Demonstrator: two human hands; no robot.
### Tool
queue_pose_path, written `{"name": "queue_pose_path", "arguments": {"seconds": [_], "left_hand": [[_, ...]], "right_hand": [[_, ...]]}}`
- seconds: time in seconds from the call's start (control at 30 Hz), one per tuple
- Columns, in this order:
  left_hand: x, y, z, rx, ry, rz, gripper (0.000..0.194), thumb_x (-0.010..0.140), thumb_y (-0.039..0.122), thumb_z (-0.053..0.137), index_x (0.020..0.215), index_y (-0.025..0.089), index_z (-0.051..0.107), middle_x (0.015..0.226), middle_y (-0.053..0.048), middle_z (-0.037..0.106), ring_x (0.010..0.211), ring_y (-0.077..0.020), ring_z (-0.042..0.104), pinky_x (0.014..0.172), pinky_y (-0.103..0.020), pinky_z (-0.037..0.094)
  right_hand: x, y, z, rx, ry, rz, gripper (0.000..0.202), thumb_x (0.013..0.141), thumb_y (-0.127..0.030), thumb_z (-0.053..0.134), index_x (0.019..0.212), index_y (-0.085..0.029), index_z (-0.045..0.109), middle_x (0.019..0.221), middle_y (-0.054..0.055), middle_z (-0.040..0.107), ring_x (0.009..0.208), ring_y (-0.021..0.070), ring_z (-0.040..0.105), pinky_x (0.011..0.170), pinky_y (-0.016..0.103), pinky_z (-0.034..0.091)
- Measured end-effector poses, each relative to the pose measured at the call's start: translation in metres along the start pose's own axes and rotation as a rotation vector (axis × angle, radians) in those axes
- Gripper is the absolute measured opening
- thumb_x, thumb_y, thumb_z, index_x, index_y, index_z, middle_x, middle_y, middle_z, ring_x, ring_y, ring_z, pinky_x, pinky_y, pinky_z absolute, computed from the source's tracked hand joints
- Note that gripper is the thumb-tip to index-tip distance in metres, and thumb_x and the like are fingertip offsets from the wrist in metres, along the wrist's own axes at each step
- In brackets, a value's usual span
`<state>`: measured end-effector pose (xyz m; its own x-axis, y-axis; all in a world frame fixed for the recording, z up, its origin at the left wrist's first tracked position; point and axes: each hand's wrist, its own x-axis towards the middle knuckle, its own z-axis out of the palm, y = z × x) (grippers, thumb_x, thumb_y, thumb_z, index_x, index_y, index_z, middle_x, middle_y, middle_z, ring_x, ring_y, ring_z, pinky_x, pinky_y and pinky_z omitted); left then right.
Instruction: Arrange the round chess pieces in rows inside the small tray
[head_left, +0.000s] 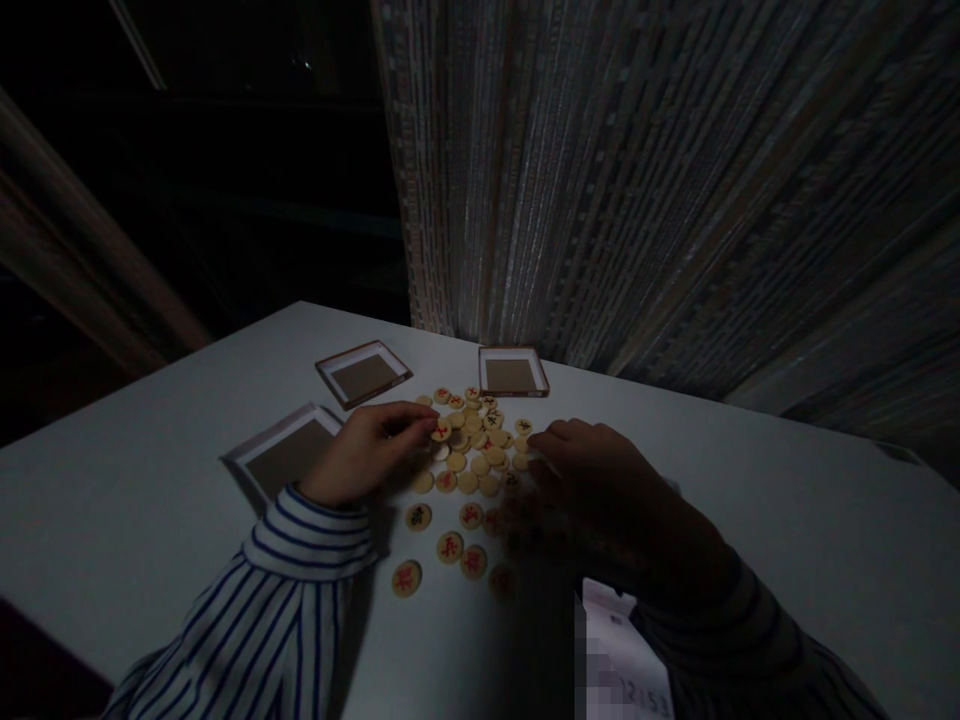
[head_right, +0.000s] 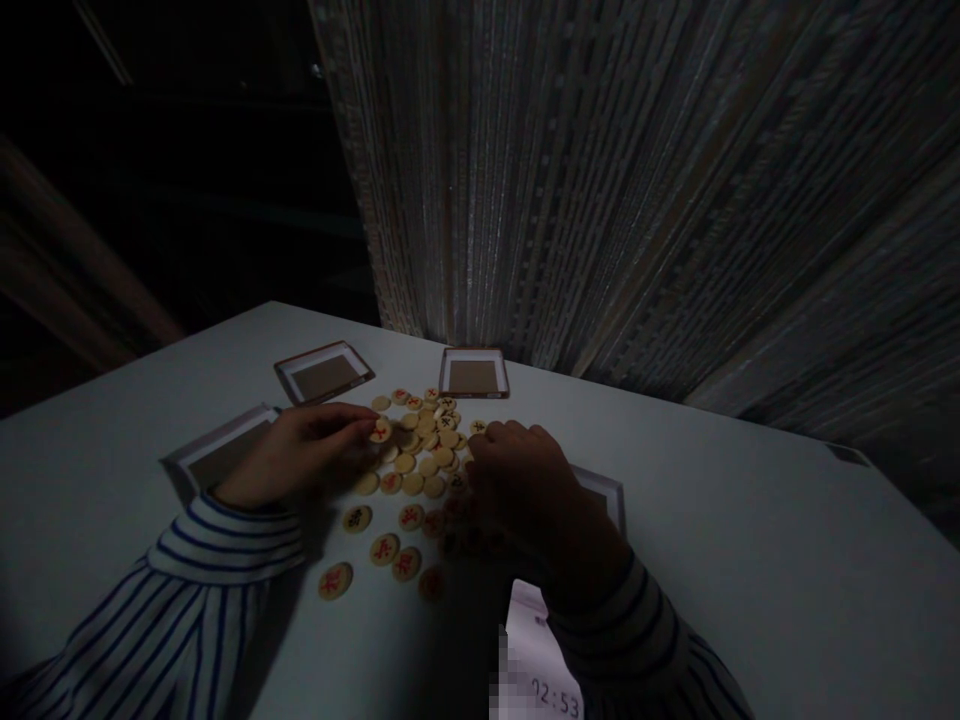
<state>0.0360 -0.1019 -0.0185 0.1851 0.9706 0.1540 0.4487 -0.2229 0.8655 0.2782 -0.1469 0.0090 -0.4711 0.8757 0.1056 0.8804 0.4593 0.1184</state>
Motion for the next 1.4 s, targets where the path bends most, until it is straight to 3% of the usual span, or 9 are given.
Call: {"name": "queue_pose_path", "arguments": {"seconds": [0.27,0.57,0.8,1.0,1.13,1.4], "left_hand": [[-0.006,0.005,-0.012,0.018,-0.083,-0.015,0.036,0.069,0.043,0.062,0.088,0.015,0.07,0.087,-0.006,0.073,0.079,-0.0198,0.066,0.073,-0.03,0.055],[-0.013,0.012,-0.023,0.093,-0.257,-0.08,0.038,0.074,0.044,0.058,0.094,0.015,0.07,0.078,-0.006,0.072,0.059,-0.0153,0.061,0.047,-0.022,0.051],[-0.013,0.008,-0.036,0.107,-0.116,-0.011,0.034,0.069,0.041,0.062,0.088,0.013,0.07,0.088,-0.008,0.072,0.078,-0.0197,0.066,0.076,-0.032,0.055],[-0.013,0.006,-0.038,0.125,-0.112,0.038,0.033,0.072,0.041,0.06,0.088,0.015,0.072,0.09,-0.009,0.072,0.083,-0.0211,0.066,0.079,-0.034,0.054],[-0.014,0.006,-0.034,0.124,-0.185,0.04,0.031,0.076,0.04,0.058,0.091,0.016,0.072,0.095,-0.008,0.072,0.085,-0.0202,0.065,0.079,-0.033,0.053],[-0.013,0.0,-0.015,0.094,-0.456,0.096,0.025,0.08,0.031,0.054,0.093,0.017,0.07,0.099,-0.005,0.071,0.09,-0.0166,0.064,0.084,-0.028,0.049]], "right_hand": [[-0.001,0.0,0.0,-0.015,0.028,-0.011,0.015,0.086,-0.02,0.047,0.084,-0.016,0.061,0.08,0.006,0.062,0.072,0.0163,0.053,0.06,0.029,0.028],[0.002,-0.002,0.0,0.004,-0.003,0.005,0.015,0.085,-0.02,0.048,0.083,-0.016,0.062,0.08,0.006,0.063,0.07,0.0157,0.052,0.059,0.029,0.028],[0.002,-0.001,0.001,-0.003,-0.016,0.003,0.014,0.087,-0.022,0.048,0.085,-0.017,0.061,0.081,0.005,0.063,0.074,0.0164,0.054,0.06,0.028,0.028],[0.001,-0.001,0.002,-0.005,-0.028,0.004,0.013,0.086,-0.022,0.049,0.085,-0.017,0.061,0.082,0.006,0.063,0.074,0.0167,0.055,0.059,0.029,0.028],[0.0,0.0,0.003,-0.011,-0.001,-0.008,0.014,0.087,-0.021,0.047,0.085,-0.018,0.061,0.082,0.006,0.062,0.074,0.0163,0.055,0.06,0.028,0.029],[0.001,-0.001,0.002,-0.011,-0.029,-0.005,0.015,0.087,-0.021,0.047,0.087,-0.018,0.061,0.083,0.006,0.063,0.072,0.0158,0.054,0.06,0.028,0.029]]}}
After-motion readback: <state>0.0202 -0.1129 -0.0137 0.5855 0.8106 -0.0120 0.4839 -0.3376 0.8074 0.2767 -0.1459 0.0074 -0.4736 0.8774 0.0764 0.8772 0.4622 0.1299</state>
